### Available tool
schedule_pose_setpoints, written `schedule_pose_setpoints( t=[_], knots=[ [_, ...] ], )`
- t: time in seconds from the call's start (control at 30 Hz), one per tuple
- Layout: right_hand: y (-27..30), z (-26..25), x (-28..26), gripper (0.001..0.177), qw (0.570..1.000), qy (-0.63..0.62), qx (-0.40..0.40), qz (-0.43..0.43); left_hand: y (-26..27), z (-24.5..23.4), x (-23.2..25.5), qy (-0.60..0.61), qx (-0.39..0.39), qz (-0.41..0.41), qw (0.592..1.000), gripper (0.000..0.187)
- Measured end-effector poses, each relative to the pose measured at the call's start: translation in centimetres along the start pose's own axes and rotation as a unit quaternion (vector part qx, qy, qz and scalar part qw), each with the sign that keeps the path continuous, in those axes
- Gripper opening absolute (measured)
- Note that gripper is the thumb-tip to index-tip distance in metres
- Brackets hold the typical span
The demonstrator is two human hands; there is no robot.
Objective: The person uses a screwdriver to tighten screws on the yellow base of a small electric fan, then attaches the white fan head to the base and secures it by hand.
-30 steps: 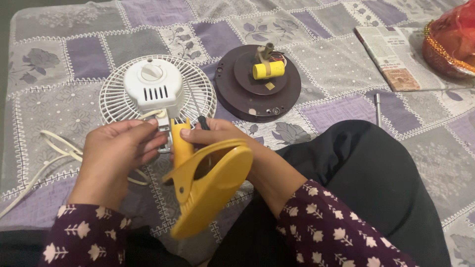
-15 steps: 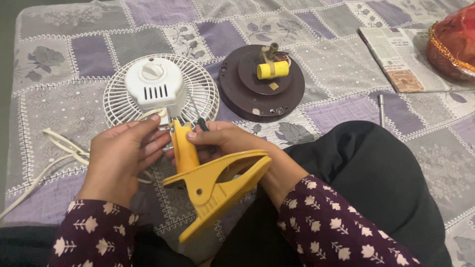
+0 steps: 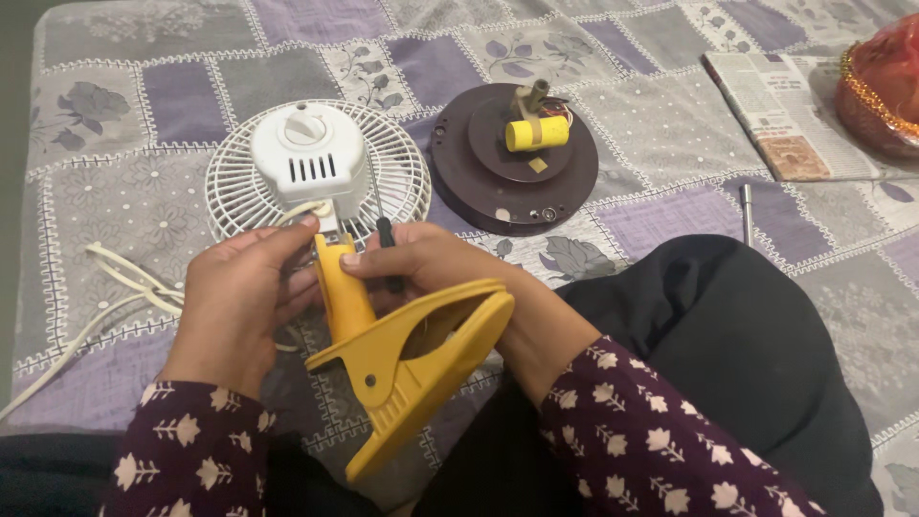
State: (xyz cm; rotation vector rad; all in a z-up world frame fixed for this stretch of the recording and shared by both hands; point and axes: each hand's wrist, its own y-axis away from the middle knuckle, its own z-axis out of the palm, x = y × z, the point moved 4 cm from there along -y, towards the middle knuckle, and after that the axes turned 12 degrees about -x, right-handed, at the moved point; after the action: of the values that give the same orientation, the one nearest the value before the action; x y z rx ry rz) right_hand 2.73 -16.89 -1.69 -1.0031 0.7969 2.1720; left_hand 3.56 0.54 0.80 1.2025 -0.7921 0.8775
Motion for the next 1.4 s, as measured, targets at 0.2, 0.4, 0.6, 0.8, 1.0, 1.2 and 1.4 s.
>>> schedule_pose_setpoints(
  t=[0.2, 0.4, 0.6, 0.8, 1.0, 1.2, 1.4],
  knots=[
    [-1.0, -0.2, -0.6, 0.023, 0.997, 0.064, 0.039, -0.008, 0.0, -0.1, 0.1, 0.016, 0.012, 0.007, 1.000, 0.015],
    [-0.7, 0.8, -0.4, 0.023, 0.995, 0.090, 0.031, -0.024, -0.1, 0.5, 0.0, 0.015, -0.010, 0.074, 0.997, 0.018],
    [0.0, 1.2, -0.9, 0.022, 0.992, 0.106, 0.070, 0.011, -0.5, 0.2, -0.3, 0.030, 0.001, 0.053, 0.998, 0.009],
    [-0.1, 1.2, -0.7, 0.023, 0.995, 0.050, 0.085, 0.006, -0.8, 0.1, -0.4, 0.040, 0.036, 0.065, 0.996, 0.015],
    [-0.1, 0.7, -0.9, 0.021, 0.994, 0.047, 0.096, 0.006, -0.9, 0.2, -0.3, 0.049, 0.036, 0.057, 0.997, 0.015],
    [-0.7, 0.3, -1.0, 0.022, 0.996, 0.023, 0.085, 0.007, -0.6, 0.2, -0.2, 0.030, 0.040, 0.054, 0.997, 0.015],
    [-1.5, 0.0, -1.1, 0.021, 0.992, 0.087, 0.092, 0.009, -0.8, 0.2, -0.1, 0.041, 0.036, 0.057, 0.997, 0.012]
  ],
)
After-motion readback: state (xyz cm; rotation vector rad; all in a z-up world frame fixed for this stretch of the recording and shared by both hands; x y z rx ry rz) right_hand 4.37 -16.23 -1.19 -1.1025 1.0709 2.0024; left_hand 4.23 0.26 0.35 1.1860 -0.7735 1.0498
